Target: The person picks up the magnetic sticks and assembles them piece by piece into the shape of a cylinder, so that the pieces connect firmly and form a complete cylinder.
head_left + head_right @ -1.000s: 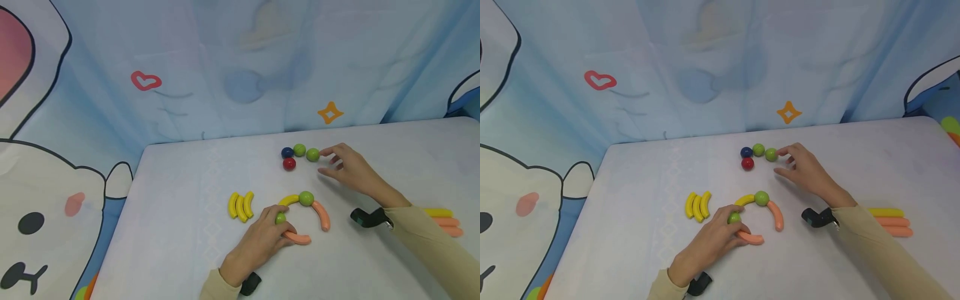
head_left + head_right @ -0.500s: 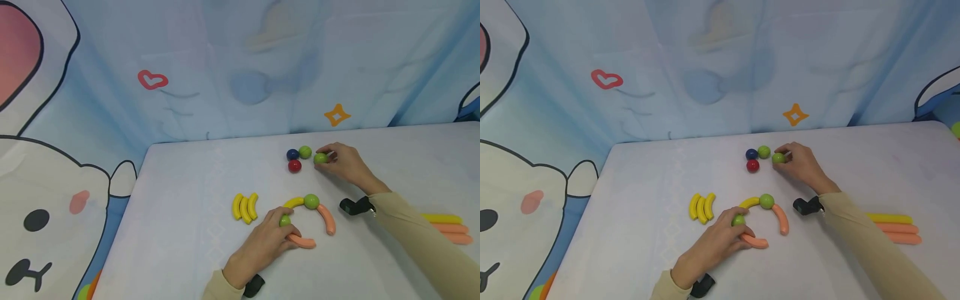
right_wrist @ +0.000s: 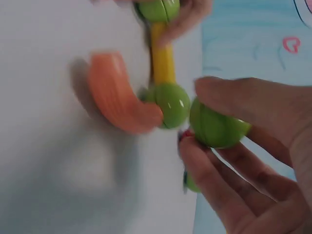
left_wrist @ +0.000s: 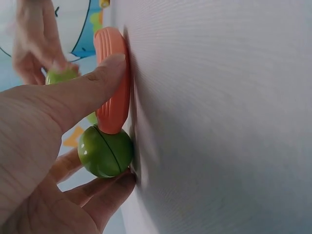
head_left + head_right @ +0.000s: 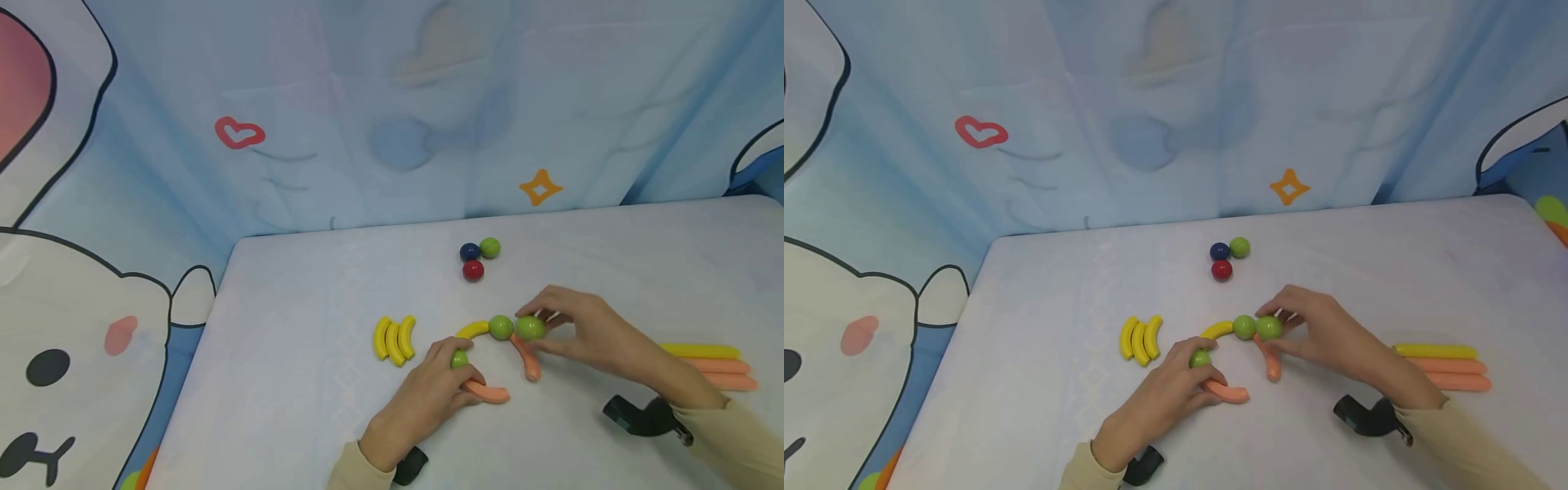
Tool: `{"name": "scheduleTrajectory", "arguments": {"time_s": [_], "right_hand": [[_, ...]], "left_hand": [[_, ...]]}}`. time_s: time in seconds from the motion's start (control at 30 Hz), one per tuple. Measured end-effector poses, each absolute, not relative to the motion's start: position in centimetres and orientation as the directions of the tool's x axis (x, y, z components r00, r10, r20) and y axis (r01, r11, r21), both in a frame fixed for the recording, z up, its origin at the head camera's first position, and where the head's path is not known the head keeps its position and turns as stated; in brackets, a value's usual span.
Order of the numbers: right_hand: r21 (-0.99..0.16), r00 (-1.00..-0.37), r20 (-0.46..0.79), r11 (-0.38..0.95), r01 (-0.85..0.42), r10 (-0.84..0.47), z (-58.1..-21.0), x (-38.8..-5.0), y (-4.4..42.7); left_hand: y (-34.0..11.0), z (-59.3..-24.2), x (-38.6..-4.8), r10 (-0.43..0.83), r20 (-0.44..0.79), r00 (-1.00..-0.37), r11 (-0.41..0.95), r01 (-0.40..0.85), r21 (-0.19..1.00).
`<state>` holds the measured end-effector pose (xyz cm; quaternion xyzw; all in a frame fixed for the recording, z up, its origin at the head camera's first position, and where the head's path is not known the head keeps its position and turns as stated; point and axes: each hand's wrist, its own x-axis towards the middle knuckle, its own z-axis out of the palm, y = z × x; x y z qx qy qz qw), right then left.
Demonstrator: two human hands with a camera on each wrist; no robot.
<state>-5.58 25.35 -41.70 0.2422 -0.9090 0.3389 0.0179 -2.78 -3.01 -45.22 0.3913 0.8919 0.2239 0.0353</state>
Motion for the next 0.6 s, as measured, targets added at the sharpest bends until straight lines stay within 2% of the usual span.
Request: {"name": "scheduleTrajectory", "arguments": {"time_s": [0.1,0.27,0.4,0.6], "right_hand": [[-0.602,-0.839,0.167,0.62,-0.503,-0.518,-42.0,-3.9,25.1],[-0.594,-0.801,0.061,0.623,-0.508,-0.596,-42.6,-2.5,24.3],[-0.537,-0.789,0.013,0.661,-0.524,-0.615,-43.0,-2.0,23.6],[-0.466,-0.79,0.008,0.697,-0.545,-0.613,-43.4,-1.4,22.7]], "left_hand": [[-3.0,-45.3,-2.7,0.711,0.129,-0.692,0.591,0.687,0.423],[-3.0,-45.4,-2.6,0.707,0.186,-0.683,0.584,0.711,0.391],[-2.9,-45.5,-2.7,0.708,0.199,-0.677,0.584,0.721,0.372],[-2.8,-45.5,-2.7,0.715,0.146,-0.683,0.603,0.709,0.365]]}}
